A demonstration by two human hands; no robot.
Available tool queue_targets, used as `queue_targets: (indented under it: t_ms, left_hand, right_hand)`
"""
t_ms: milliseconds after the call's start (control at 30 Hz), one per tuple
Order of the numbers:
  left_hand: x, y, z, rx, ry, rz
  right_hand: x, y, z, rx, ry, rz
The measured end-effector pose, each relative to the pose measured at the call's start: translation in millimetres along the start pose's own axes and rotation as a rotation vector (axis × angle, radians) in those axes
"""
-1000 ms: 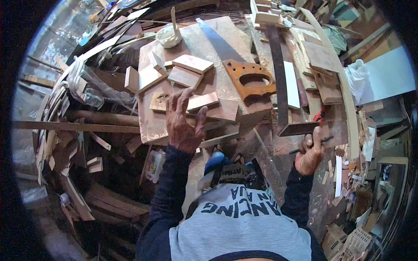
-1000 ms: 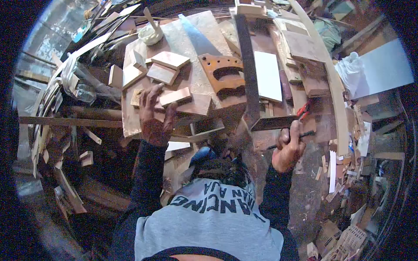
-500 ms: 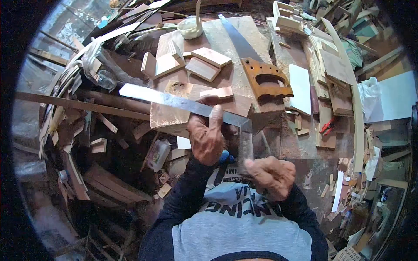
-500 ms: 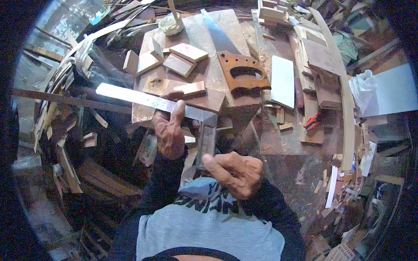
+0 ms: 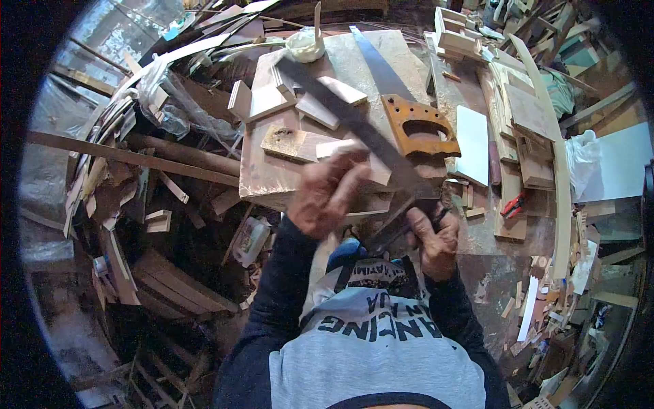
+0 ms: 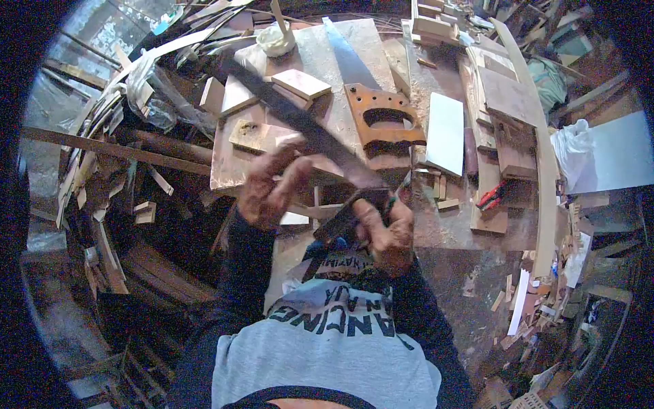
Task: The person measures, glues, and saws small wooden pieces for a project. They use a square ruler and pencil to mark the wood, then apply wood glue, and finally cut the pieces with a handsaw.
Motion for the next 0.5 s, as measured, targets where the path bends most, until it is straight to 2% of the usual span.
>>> queue_targets:
  t_ms: [33,67,100,167,267,367,467,500]
  left_hand:
    - [-6,-1,9,-0.248,0.075,-0.040]
    - [-11,-16,15,-0.402,0.263,-0.055]
    - [-18,-13,20,-0.806,0.326,-0.244]
    - [-30,-39,22,-1.034,0.228,-0.280]
    - [-39,-58,19,-0.995,0.056,-0.236]
    - [-42,-52,17,-1.071,0.150,-0.444]
    - [-35,-40,21,-0.874,0.077,-0.225]
    - [-32,-33,20,-0.660,0.085,-0.166]
  right_hand:
    - [1,1,7,-0.018,0.053,-0.007]
    - [-1,7,14,-0.016,0.128,0.004]
    - [-2,8,17,-0.029,0.138,0.001]
    - [-5,9,23,-0.051,0.148,-0.005]
    - [-4,10,24,-0.065,0.155,0.010]
    - [-2,9,17,-0.170,0.153,0.006]
    - [-3,8,18,-0.121,0.121,-0.019]
    - [-2,8,18,-0.077,0.108,-0.035]
Point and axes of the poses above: each hand's wrist, its own x-axis away from the middle knuckle, its own z-axis out of the back of the hand, y = z × x, the point moved 2 cm from there along -x, towards the middle knuckle, and after that the axes turned 1 degree about -x, right-handed, at the moved point
